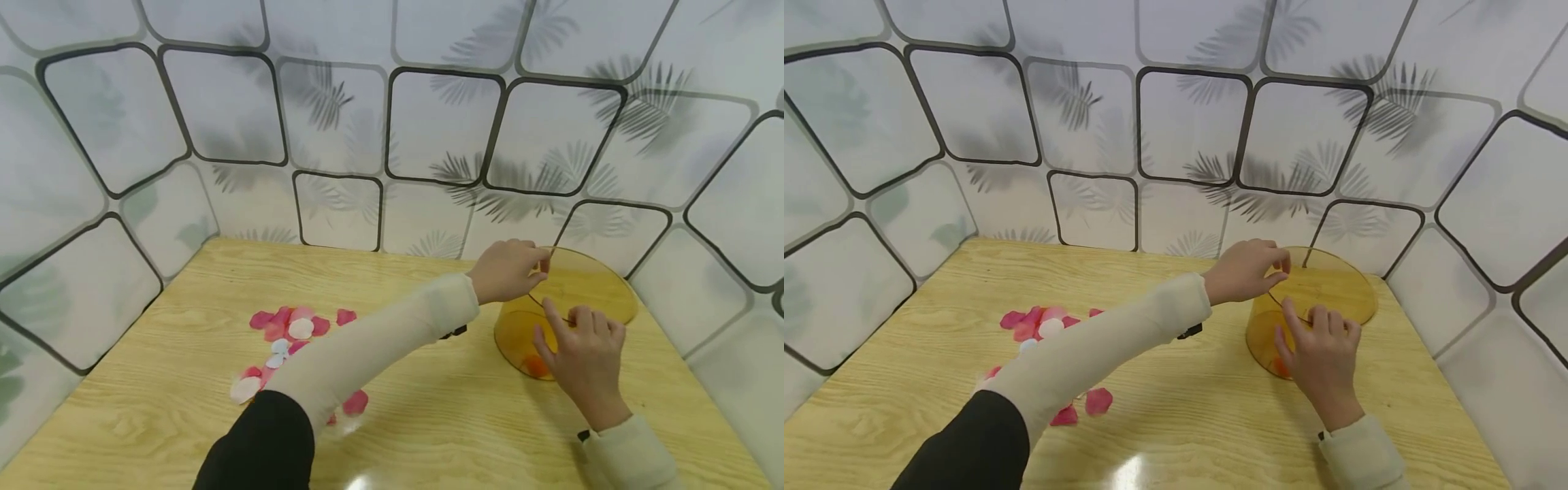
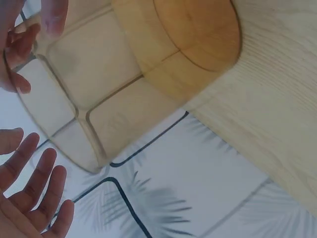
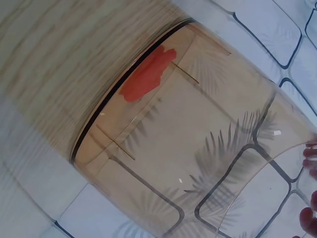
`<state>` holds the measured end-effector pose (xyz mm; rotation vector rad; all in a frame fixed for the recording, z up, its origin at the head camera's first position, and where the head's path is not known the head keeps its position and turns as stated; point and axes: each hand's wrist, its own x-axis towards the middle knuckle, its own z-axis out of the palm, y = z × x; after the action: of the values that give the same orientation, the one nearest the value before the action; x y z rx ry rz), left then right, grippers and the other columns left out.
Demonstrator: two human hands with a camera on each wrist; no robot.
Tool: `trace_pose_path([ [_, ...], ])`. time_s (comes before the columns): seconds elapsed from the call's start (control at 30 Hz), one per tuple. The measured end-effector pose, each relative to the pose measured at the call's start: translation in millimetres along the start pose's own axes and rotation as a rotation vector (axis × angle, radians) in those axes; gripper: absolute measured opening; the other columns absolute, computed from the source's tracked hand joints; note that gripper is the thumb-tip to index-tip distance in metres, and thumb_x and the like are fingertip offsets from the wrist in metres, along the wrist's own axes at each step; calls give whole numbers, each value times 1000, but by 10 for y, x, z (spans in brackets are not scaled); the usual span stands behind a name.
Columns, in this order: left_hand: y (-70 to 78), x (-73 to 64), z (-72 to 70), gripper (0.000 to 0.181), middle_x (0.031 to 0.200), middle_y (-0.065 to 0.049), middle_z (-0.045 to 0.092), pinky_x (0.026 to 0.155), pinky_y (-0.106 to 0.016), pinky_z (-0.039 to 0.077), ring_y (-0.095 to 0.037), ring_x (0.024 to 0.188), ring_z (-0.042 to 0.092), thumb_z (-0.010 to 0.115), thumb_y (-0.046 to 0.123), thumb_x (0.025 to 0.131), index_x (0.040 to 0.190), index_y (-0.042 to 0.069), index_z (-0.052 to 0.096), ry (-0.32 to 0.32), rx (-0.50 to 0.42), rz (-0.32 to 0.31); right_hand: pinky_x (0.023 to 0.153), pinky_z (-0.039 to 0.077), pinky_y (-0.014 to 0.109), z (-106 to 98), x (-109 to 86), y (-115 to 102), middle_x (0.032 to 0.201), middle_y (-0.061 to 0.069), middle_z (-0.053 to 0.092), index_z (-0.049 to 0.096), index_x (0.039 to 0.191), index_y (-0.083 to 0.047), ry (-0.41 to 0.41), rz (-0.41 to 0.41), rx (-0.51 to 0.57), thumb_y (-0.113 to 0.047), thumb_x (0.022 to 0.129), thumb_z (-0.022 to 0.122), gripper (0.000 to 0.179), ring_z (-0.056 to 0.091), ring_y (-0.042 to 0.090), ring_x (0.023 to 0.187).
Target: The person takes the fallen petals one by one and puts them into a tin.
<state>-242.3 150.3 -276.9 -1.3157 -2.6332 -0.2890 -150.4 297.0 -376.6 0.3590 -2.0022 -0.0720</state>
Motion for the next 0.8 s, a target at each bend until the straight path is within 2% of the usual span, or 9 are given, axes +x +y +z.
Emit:
trace_pose_path([
  [0.2, -266, -416, -104, 19, 99, 5, 65, 72, -22, 48, -8, 81, 59, 53, 32, 96, 105, 21, 65, 52, 10, 24, 62, 30, 53, -17, 13, -21, 89, 23, 54, 62, 114, -9, 2, -10, 25, -39, 94, 44, 41, 45, 41, 71],
  [0.4, -553, -918, -91, 15, 96, 0, 66, 75, -27, 49, -13, 81, 60, 57, 27, 94, 100, 17, 67, 0, -11, 13, 66, 33, 56, -19, 15, -32, 83, 20, 57, 62, 113, -7, -2, -10, 27, -37, 94, 46, 39, 48, 41, 71],
  [0.53, -694, -1279, 11, 12, 94, -3, 67, 75, -30, 51, -14, 83, 62, 61, 24, 92, 97, 15, 67, -104, -22, 10, 65, 33, 55, -2, 11, -35, 77, 19, 55, 61, 111, -6, 2, -12, 6, -36, 93, 45, 39, 46, 39, 66],
  [0.67, -818, -1624, 146, 12, 96, -3, 67, 77, -31, 51, -15, 87, 63, 64, 24, 90, 96, 14, 66, -275, -28, 13, 62, 33, 54, 12, 18, -39, 74, 19, 52, 60, 102, -3, 11, -8, -10, -36, 91, 46, 37, 44, 38, 63],
  [0.8, -930, -1869, 253, 12, 97, -1, 66, 78, -28, 51, -13, 89, 61, 65, 24, 89, 98, 15, 66, -452, -40, 11, 60, 33, 53, 13, 17, -39, 70, 20, 52, 59, 91, 1, 24, 14, -19, -37, 88, 49, 39, 45, 39, 60],
])
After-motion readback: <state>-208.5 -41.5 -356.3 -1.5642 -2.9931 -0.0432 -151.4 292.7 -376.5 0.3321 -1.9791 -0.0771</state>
